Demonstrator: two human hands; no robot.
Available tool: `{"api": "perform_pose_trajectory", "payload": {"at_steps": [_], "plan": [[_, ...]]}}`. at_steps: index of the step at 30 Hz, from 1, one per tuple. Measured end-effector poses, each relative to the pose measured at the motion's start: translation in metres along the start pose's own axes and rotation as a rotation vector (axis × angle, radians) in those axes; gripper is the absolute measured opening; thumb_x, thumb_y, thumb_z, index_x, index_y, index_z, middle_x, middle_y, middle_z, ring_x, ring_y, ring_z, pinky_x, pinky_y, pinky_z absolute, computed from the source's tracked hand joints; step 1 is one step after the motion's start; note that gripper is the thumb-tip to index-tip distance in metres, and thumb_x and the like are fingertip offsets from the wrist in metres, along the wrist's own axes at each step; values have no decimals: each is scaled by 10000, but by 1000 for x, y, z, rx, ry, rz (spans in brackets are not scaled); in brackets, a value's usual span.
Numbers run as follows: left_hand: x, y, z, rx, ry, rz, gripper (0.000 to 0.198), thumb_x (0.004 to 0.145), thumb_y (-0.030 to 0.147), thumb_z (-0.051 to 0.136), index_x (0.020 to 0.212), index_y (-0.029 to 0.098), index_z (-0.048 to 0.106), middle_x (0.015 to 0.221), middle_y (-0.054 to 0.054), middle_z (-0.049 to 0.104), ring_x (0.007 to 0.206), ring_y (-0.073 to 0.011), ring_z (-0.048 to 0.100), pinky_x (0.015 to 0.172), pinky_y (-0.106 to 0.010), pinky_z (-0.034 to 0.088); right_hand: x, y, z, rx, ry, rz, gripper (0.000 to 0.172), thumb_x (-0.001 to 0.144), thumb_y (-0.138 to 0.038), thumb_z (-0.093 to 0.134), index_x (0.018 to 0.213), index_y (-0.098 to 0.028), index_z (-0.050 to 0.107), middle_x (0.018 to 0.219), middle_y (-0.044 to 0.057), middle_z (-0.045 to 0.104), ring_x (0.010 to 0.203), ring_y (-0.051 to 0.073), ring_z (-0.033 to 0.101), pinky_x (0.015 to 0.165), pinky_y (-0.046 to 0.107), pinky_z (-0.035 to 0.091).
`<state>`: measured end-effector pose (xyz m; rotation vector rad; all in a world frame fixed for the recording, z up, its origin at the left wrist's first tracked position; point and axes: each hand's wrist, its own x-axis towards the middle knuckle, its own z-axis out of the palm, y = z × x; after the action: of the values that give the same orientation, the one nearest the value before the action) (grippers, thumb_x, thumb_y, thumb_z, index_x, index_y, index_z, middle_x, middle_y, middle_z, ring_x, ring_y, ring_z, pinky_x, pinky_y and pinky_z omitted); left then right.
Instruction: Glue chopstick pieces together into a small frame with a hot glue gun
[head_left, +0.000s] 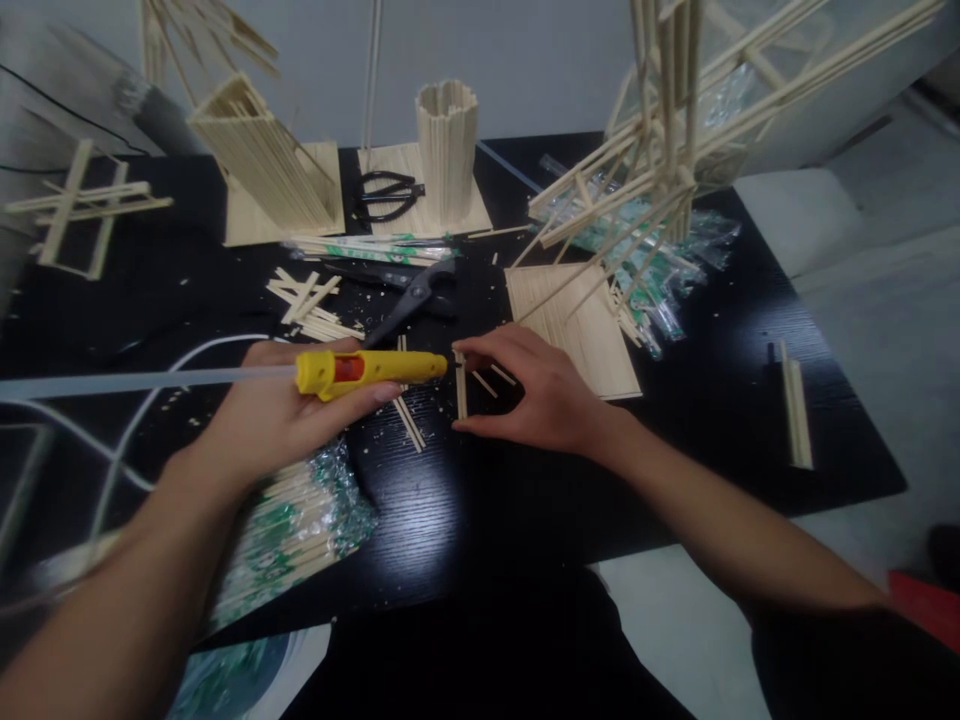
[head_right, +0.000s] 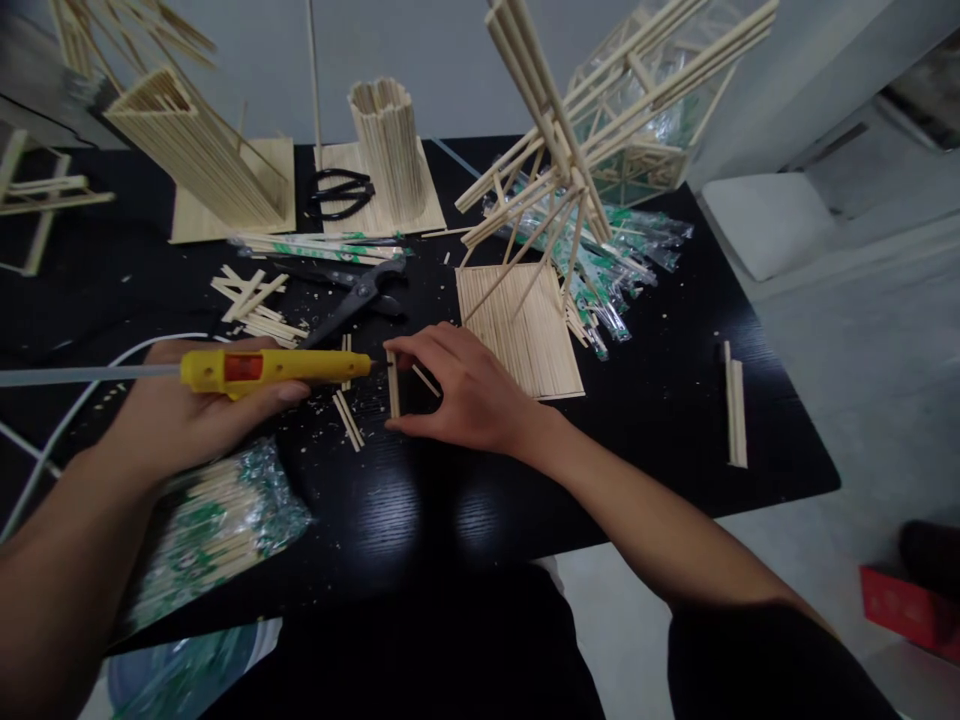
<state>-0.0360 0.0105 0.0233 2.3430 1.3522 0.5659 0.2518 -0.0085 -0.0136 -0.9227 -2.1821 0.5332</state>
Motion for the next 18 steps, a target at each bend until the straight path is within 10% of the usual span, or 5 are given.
{"api": "perform_pose_trajectory", "payload": {"at_steps": [18], "plan": [[-1,1,-1,-57,-47,31,418,894,647,627,732,266,689,595,11,666,494,-168,608,497,-311,496,0,1,-1,10,-14,38,621,817,-467,864,1319,-198,618,1064,81,735,995,270,686,931,456,558]]}}
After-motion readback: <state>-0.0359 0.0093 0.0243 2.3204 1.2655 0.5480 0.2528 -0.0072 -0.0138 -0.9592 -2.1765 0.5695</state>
